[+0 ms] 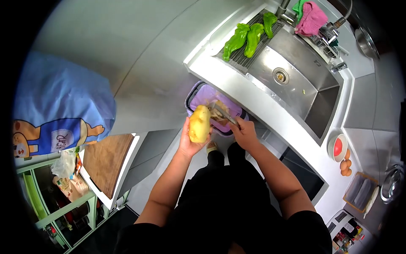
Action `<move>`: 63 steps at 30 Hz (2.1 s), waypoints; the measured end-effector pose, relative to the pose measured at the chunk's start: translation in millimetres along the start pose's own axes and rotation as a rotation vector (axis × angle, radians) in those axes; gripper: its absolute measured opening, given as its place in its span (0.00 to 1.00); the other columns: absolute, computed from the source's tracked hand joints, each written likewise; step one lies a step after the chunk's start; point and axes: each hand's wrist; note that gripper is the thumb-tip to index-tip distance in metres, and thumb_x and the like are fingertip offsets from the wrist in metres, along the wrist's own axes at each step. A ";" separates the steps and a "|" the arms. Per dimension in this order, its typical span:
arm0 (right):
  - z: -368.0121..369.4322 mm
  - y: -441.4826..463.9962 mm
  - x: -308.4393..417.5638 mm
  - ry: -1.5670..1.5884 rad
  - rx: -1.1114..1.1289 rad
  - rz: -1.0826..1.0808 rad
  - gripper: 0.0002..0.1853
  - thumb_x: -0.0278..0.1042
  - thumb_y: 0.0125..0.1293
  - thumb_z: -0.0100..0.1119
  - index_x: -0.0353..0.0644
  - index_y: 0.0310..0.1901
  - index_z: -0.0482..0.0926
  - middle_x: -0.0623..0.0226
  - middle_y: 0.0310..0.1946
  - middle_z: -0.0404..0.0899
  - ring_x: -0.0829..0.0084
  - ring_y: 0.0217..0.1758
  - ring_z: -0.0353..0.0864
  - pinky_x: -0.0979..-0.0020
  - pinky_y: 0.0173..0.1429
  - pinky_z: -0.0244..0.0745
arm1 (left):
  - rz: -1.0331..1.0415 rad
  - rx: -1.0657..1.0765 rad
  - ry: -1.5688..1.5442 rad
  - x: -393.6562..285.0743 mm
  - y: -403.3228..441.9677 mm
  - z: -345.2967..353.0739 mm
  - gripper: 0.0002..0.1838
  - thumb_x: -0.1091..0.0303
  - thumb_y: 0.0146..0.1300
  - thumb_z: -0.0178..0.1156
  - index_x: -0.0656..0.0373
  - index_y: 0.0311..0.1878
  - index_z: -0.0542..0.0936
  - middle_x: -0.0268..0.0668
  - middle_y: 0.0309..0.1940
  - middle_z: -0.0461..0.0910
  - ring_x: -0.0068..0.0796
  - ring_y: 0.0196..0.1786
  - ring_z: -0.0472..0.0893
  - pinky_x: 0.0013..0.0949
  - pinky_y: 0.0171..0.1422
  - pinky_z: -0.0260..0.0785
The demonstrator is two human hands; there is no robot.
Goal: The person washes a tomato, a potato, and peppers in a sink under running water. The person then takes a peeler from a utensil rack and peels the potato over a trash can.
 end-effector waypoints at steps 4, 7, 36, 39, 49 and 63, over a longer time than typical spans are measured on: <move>35.5 1.3 -71.6 -0.486 0.174 0.109 0.15 0.44 0.60 0.51 0.37 0.28 0.75 0.50 0.19 0.74 0.49 0.25 0.75 0.56 0.28 0.69 | 0.004 0.029 0.025 -3.9 3.0 -8.5 0.35 0.37 0.55 0.48 0.56 0.56 0.66 0.41 0.47 0.70 0.38 0.45 0.72 0.35 0.44 0.69; 31.9 -8.2 -45.7 -0.382 0.069 0.200 0.16 0.45 0.59 0.51 0.37 0.31 0.76 0.49 0.21 0.75 0.48 0.28 0.76 0.54 0.33 0.71 | -0.001 0.000 0.010 -4.4 3.4 -8.7 0.35 0.38 0.55 0.48 0.57 0.57 0.65 0.42 0.47 0.70 0.38 0.45 0.72 0.35 0.44 0.69; 17.8 -10.9 -9.2 0.790 0.175 0.724 0.21 0.52 0.65 0.46 0.42 0.23 0.66 0.76 0.10 0.58 0.84 0.09 0.51 0.79 0.12 0.44 | -0.082 0.307 -0.305 1.6 20.1 19.3 0.36 0.37 0.50 0.53 0.50 0.58 0.67 0.39 0.54 0.68 0.44 0.51 0.69 0.38 0.43 0.69; 29.7 -13.8 -29.8 0.521 -0.086 0.572 0.21 0.51 0.65 0.46 0.41 0.23 0.67 0.74 0.11 0.61 0.83 0.11 0.57 0.78 0.14 0.50 | -0.078 0.293 -0.289 1.9 19.8 20.5 0.34 0.38 0.51 0.53 0.51 0.56 0.68 0.38 0.52 0.70 0.45 0.51 0.69 0.39 0.43 0.69; 5.0 -15.9 10.9 -0.153 0.003 -0.108 0.12 0.42 0.61 0.52 0.42 0.30 0.71 0.59 0.14 0.68 0.61 0.16 0.71 0.65 0.21 0.61 | 0.055 0.048 0.041 7.7 13.2 35.8 0.33 0.37 0.55 0.48 0.50 0.56 0.67 0.42 0.51 0.69 0.40 0.50 0.69 0.40 0.46 0.66; 6.5 5.3 -15.3 -0.321 -0.014 -0.307 0.10 0.42 0.53 0.57 0.46 0.25 0.73 0.62 0.13 0.70 0.58 0.18 0.73 0.60 0.21 0.66 | -0.021 0.122 0.060 9.4 5.6 16.6 0.29 0.40 0.58 0.46 0.50 0.55 0.68 0.39 0.50 0.70 0.42 0.49 0.69 0.41 0.43 0.67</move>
Point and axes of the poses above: each hand's wrist, its own y-axis towards the middle knuckle, its own z-axis out of the palm, x = y × z
